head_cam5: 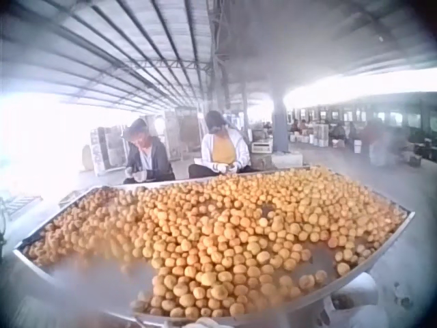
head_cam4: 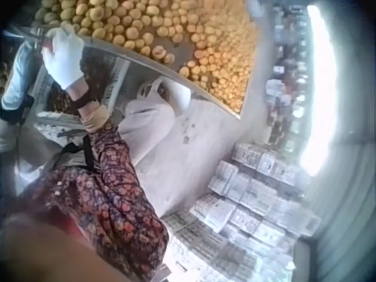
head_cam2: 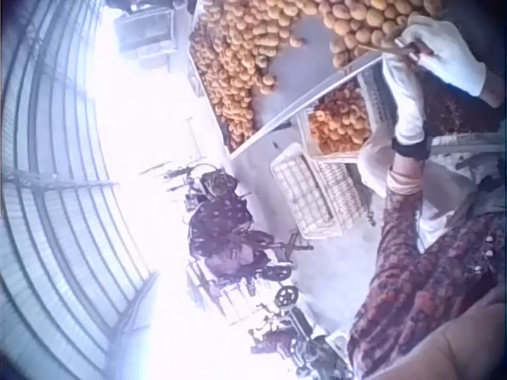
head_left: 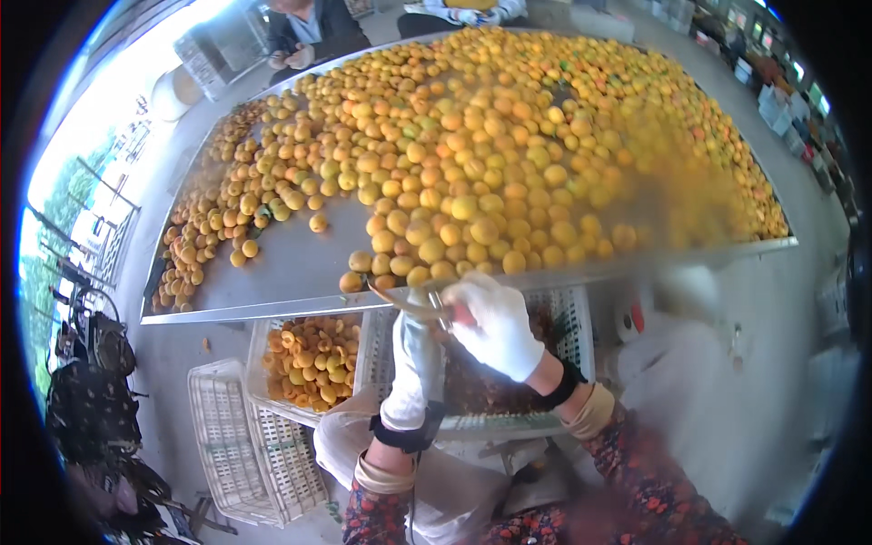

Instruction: Manually pitting apricots using a curved pitting knife at a processing table.

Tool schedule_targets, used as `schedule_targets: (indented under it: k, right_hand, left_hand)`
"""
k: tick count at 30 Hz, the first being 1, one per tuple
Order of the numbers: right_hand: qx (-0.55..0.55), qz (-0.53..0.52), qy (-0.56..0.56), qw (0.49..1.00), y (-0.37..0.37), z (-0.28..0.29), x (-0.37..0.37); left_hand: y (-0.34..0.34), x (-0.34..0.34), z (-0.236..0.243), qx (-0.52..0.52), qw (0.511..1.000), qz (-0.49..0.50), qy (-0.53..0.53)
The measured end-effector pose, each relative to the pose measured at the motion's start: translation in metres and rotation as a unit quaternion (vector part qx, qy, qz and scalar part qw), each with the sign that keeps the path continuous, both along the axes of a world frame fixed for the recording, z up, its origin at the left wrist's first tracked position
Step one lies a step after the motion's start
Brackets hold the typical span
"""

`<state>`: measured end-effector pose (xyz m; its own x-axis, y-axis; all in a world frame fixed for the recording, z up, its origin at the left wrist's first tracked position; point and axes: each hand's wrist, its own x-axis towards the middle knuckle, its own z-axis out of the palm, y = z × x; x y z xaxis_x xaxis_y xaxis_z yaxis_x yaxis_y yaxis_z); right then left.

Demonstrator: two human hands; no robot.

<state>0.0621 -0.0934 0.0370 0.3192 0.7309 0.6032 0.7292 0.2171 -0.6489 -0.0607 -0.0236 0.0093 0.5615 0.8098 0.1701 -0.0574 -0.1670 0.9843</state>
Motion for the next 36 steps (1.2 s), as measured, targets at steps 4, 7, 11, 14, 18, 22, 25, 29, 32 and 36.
schedule_targets:
  k: [4, 7, 11, 14, 18, 22, 25, 29, 32, 36]
  right_hand:
    - [0.007, -0.004, -0.042, 0.999, -0.007, 0.0, -0.008]
    - [0.018, 0.007, -0.011, 1.0, -0.013, -0.011, -0.007]
    - [-0.038, 0.102, 0.482, 0.869, -0.04, -0.007, -0.017]
    - [-0.062, 0.097, 0.619, 0.777, -0.063, 0.002, -0.004]
    - [-0.119, -0.035, 0.558, 0.82, -0.08, -0.004, 0.013]
    - [-0.037, -0.034, 0.635, 0.771, -0.093, -0.018, 0.036]
    - [-0.012, -0.038, 0.62, 0.784, -0.101, -0.023, 0.05]
    - [-0.011, -0.09, 0.622, 0.777, -0.12, -0.025, 0.066]
    - [0.006, -0.11, 0.57, 0.814, -0.13, -0.029, 0.08]
    - [0.032, -0.122, 0.594, 0.795, -0.13, -0.024, 0.083]
  left_hand:
    - [-0.007, -0.003, 0.006, 0.021, 1.0, -0.01, 0.004]
    - [-0.013, -0.002, 0.032, 0.121, 0.989, -0.03, 0.084]
    - [0.017, -0.032, 0.028, 0.262, 0.953, 0.084, 0.128]
    - [0.077, -0.083, 0.051, 0.374, 0.85, 0.171, 0.328]
    - [0.109, -0.079, 0.081, 0.441, 0.629, 0.3, 0.565]
    - [0.104, 0.017, 0.077, 0.447, 0.816, 0.094, 0.355]
    - [0.083, 0.086, 0.066, 0.387, 0.821, -0.037, 0.418]
    - [0.105, 0.121, 0.047, 0.391, 0.777, -0.011, 0.492]
    - [0.118, 0.127, 0.036, 0.362, 0.779, -0.016, 0.511]
    - [0.114, 0.133, 0.02, 0.414, 0.684, -0.128, 0.587]
